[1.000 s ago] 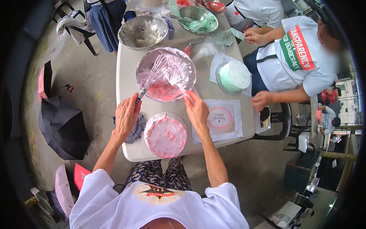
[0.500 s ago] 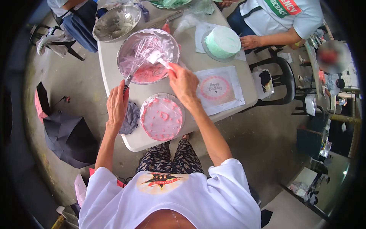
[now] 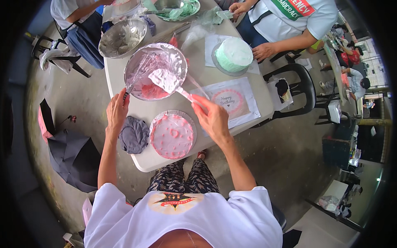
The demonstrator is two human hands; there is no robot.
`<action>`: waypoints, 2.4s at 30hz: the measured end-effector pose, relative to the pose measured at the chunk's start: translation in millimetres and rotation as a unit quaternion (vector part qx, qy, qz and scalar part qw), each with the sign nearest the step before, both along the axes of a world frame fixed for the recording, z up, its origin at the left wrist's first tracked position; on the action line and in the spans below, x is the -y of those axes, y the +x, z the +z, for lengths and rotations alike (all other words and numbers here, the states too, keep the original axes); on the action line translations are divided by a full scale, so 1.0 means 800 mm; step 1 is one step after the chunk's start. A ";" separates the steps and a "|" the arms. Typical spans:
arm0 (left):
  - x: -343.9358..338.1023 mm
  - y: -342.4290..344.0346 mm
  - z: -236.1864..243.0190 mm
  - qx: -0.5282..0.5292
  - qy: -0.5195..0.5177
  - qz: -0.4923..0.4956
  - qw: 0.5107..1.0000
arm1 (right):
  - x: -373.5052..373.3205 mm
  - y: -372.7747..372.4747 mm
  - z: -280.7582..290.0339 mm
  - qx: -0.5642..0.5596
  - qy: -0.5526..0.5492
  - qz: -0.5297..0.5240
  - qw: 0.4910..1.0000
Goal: The person applies pink icing from a bowl to a small cake using a spatula, spreading the frosting over the top and around the sides.
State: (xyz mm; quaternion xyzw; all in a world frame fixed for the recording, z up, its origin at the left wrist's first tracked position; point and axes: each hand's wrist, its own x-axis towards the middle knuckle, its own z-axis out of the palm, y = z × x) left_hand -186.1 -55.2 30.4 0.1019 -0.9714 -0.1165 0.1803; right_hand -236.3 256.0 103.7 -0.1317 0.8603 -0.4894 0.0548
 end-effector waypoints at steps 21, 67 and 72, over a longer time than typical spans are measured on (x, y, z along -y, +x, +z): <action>-0.050 0.152 -0.100 0.013 0.036 0.074 0.997 | -0.016 0.122 -0.001 0.107 -0.165 -0.078 0.977; -0.062 0.146 -0.083 -0.049 0.407 0.123 0.904 | -0.085 0.137 -0.091 0.184 -0.241 -0.179 0.936; -0.097 0.162 -0.084 0.062 0.591 0.164 0.788 | -0.089 0.182 -0.136 0.194 -0.198 -0.241 0.930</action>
